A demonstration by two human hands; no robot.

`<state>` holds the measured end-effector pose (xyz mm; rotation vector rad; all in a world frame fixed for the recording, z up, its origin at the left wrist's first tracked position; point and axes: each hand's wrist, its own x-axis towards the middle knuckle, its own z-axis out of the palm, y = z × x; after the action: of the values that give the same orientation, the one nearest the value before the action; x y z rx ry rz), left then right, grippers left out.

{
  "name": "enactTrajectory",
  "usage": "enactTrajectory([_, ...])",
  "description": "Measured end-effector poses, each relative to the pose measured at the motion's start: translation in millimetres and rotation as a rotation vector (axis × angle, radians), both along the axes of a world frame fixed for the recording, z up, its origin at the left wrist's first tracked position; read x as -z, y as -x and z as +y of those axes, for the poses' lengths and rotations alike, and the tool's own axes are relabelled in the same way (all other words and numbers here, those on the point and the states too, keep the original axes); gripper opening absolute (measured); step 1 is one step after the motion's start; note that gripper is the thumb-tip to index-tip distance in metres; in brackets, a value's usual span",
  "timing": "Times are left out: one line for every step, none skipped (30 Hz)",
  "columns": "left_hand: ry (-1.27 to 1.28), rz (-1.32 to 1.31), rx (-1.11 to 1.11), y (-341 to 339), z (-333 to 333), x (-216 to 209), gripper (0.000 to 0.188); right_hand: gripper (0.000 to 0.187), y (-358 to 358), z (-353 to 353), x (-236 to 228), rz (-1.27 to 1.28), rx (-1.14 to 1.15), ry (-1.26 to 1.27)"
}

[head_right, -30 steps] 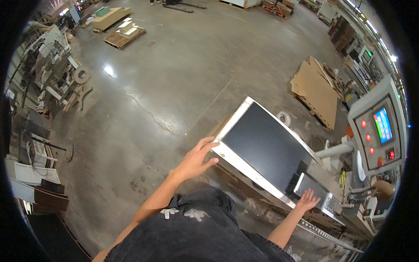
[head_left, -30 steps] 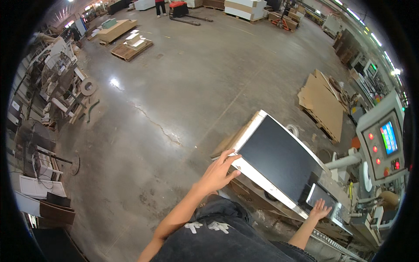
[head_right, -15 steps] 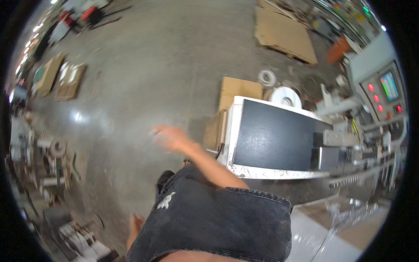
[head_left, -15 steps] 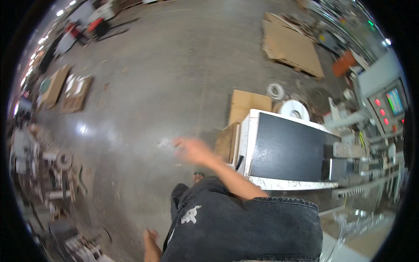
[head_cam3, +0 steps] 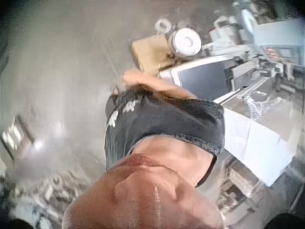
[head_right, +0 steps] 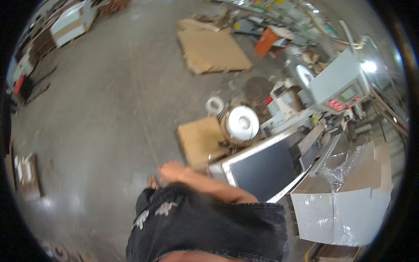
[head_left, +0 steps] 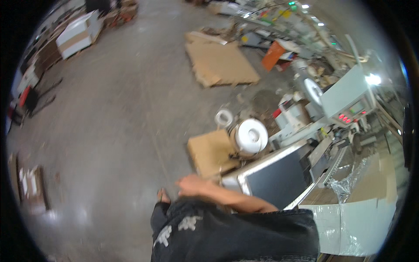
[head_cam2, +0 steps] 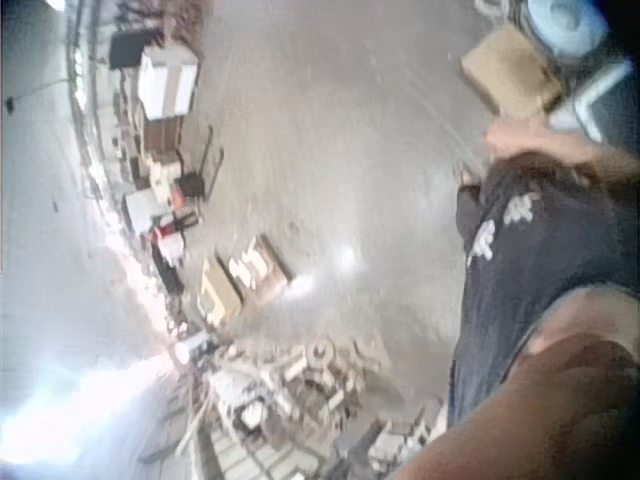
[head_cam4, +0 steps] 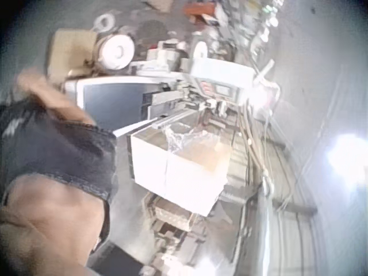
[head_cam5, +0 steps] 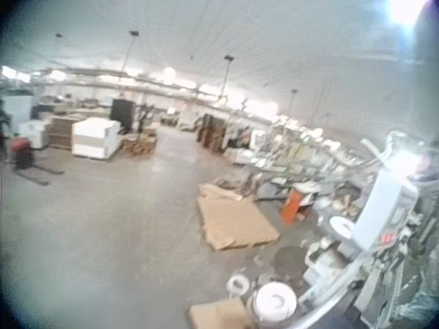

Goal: The person repeatedly picks white rectangular sheets from a wrapped stack and places them onto a machine's conveyor belt. The person also handles a roll of white tape and places it on a circular platform.

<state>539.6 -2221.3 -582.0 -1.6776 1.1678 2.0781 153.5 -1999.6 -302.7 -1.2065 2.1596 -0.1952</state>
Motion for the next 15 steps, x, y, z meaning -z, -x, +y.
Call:
enactTrajectory([0.004,-0.051,0.018,26,-48,6,0.035,0.058,27,3,0,-0.012,0.093,0.030])
enactTrajectory([0.029,-0.122,-0.020,38,-100,9,0.034,0.057,59,0,-17,-0.020,0.178,0.056])
enactTrajectory([0.088,-0.203,-0.081,45,-165,5,0.033,0.057,77,-8,-34,-0.059,0.260,0.098])
enactTrajectory([0.161,-0.253,-0.148,60,-231,-7,0.032,0.057,91,-15,-43,-0.101,0.340,0.146])
enactTrajectory([0.270,-0.219,-0.161,96,-303,-28,0.032,0.057,112,-19,-34,-0.102,0.437,0.218])
enactTrajectory([0.488,-0.025,0.031,143,-367,-51,0.025,0.056,133,-15,-19,-0.083,0.522,0.288])
enactTrajectory([0.574,-0.054,0.016,206,-429,-81,0.025,0.056,154,-9,-1,-0.060,0.602,0.356])
enactTrajectory([0.718,-0.073,0.030,274,-476,-107,0.020,0.054,177,-4,18,-0.077,0.685,0.374])
enactTrajectory([0.831,-0.112,-0.012,335,-511,-129,0.031,0.054,197,0,28,-0.060,0.710,0.308])
enactTrajectory([0.943,-0.151,-0.059,396,-539,-149,0.042,0.054,218,6,35,-0.052,0.731,0.239])
enactTrajectory([0.923,0.002,-0.176,443,-565,-169,0.051,0.053,242,11,42,-0.045,0.739,0.175])
enactTrajectory([0.986,0.031,-0.044,513,-556,-167,0.052,0.057,265,22,60,-0.085,0.766,0.042])
enactTrajectory([0.911,0.065,0.027,558,-552,-166,0.053,0.055,291,24,66,-0.144,0.778,-0.023])
enactTrajectory([0.840,0.097,0.103,598,-549,-170,0.053,0.054,318,26,72,-0.205,0.781,-0.086])
enactTrajectory([0.756,0.129,0.179,640,-539,-169,0.054,0.053,349,34,76,-0.250,0.778,-0.159])
